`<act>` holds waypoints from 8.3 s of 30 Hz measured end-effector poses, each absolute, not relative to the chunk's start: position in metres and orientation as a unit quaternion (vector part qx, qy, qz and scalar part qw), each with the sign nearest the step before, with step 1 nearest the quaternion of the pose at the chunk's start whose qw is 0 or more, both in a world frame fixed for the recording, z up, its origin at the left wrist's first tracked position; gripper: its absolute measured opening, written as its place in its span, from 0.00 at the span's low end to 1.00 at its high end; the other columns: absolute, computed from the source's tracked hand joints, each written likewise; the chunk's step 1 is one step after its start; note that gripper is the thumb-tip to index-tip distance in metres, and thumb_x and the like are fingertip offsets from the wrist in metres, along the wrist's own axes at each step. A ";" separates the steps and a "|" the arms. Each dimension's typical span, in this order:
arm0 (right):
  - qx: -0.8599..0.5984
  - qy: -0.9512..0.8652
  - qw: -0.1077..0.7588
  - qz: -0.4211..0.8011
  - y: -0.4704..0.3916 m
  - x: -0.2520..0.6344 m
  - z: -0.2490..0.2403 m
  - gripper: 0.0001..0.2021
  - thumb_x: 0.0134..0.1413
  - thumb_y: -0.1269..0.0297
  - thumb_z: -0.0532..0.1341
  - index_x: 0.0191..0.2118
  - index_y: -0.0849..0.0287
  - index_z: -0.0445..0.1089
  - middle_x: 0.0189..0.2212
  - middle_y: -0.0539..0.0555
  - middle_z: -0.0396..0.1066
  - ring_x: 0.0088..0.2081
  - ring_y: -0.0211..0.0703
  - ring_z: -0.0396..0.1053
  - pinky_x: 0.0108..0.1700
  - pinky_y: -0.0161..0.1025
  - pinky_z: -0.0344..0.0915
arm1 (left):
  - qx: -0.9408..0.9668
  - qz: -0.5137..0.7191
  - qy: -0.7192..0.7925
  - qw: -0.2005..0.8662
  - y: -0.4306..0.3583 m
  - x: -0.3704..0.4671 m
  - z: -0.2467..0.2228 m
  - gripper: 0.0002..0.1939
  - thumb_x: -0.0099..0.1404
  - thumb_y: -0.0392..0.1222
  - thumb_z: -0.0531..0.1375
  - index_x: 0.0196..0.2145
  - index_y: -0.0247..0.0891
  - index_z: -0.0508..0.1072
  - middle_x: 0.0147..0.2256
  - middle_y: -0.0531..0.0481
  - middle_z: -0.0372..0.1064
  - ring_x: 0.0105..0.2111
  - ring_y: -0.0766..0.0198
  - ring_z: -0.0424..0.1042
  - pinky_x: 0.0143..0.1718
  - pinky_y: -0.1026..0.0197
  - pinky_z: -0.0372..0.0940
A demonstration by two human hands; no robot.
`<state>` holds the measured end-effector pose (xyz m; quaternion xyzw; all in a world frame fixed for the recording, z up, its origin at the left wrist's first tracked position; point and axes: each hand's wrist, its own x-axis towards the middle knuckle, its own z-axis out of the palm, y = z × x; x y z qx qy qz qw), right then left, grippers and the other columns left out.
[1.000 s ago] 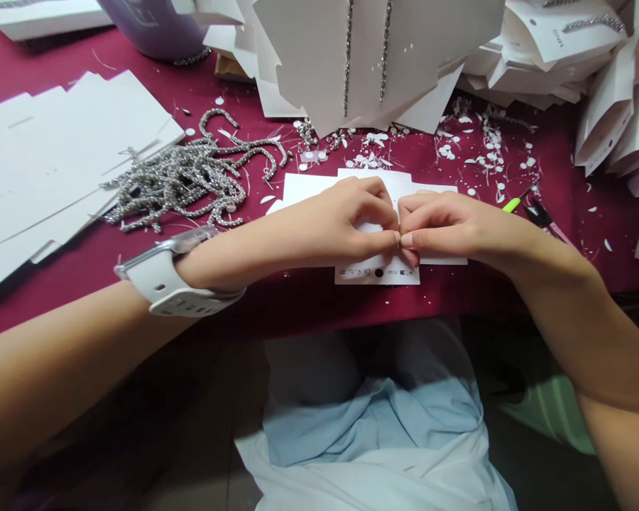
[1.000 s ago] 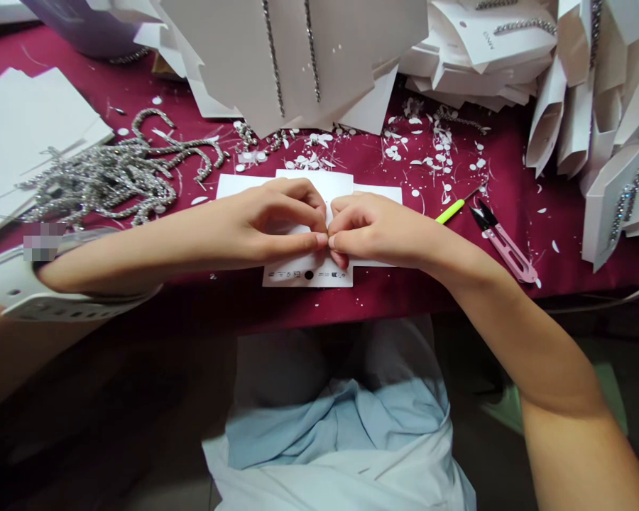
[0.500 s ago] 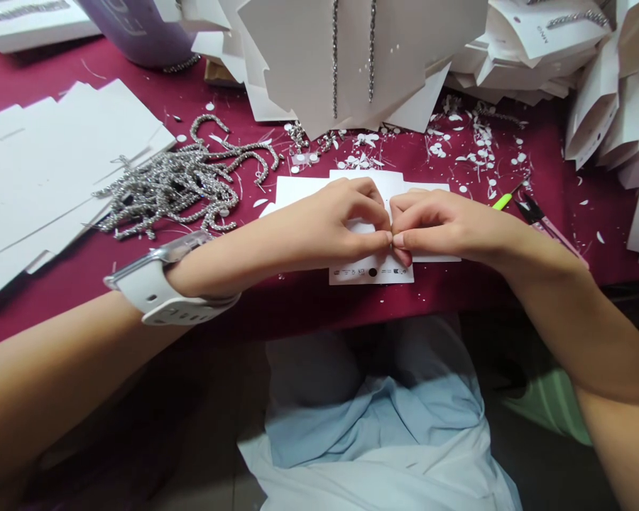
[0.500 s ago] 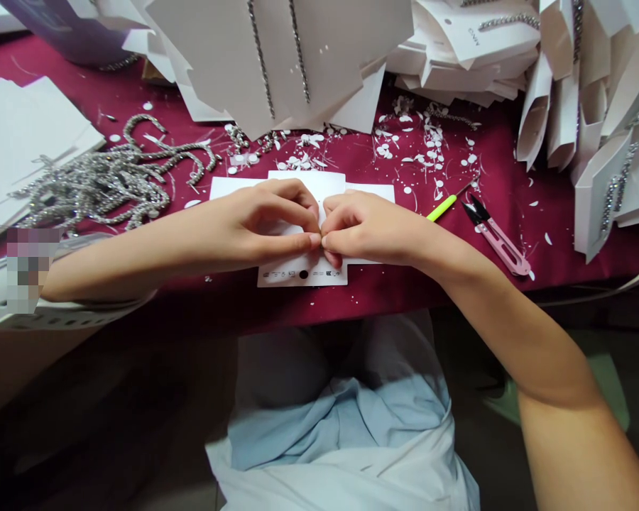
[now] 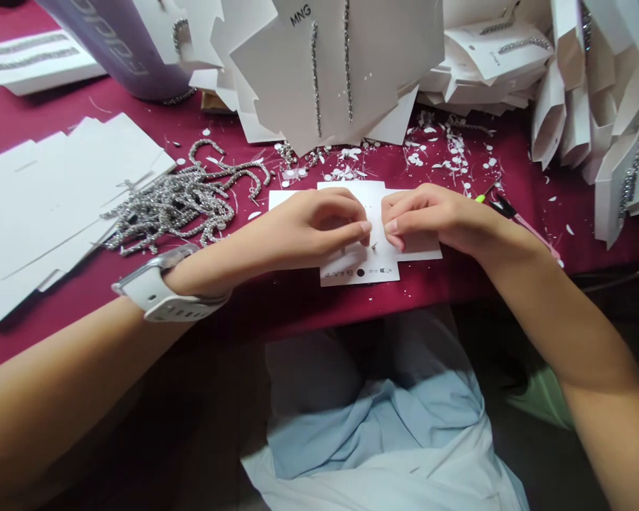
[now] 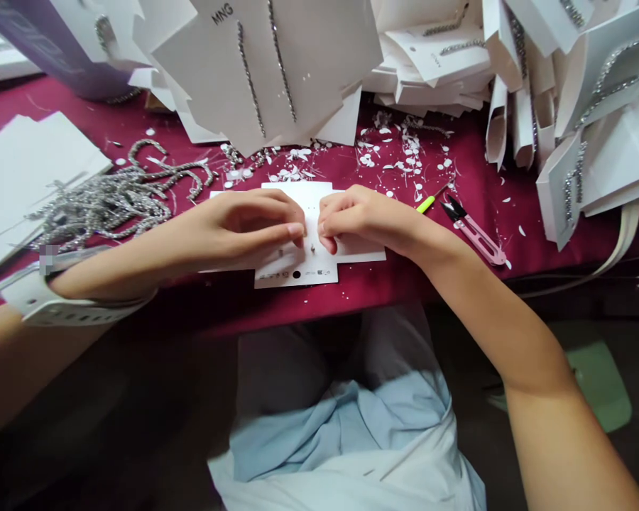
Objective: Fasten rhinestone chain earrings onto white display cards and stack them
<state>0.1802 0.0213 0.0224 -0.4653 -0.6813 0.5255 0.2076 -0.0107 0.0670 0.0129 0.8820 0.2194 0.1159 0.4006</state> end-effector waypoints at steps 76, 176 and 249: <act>-0.684 -0.706 0.182 -0.019 -0.046 0.174 0.009 0.25 0.55 0.42 0.45 0.29 0.58 0.67 0.20 0.52 0.66 0.22 0.38 0.62 0.25 0.35 0.50 | 0.982 0.122 0.099 0.107 0.072 -0.033 0.009 0.18 0.60 0.48 0.54 0.46 0.38 0.64 0.41 0.46 0.69 0.38 0.62 0.69 0.37 0.63 0.62; -0.672 -0.660 0.112 -0.318 -0.050 0.106 -0.003 0.20 0.57 0.68 0.50 0.16 0.63 0.65 0.11 0.51 0.63 0.12 0.32 0.52 0.18 0.33 0.42 | 0.917 0.082 0.098 0.377 0.090 -0.039 0.011 0.21 0.57 0.42 0.61 0.48 0.41 0.64 0.48 0.49 0.64 0.48 0.65 0.64 0.49 0.65 0.58; -0.549 -0.725 0.123 -0.397 -0.030 0.128 -0.003 0.19 0.53 0.71 0.50 0.12 0.60 0.58 0.08 0.47 0.55 0.13 0.32 0.50 0.18 0.34 0.45 | 0.917 0.128 0.060 0.374 0.092 -0.035 0.008 0.05 0.57 0.38 0.60 0.32 0.36 0.72 0.40 0.49 0.63 0.42 0.66 0.64 0.44 0.67 0.57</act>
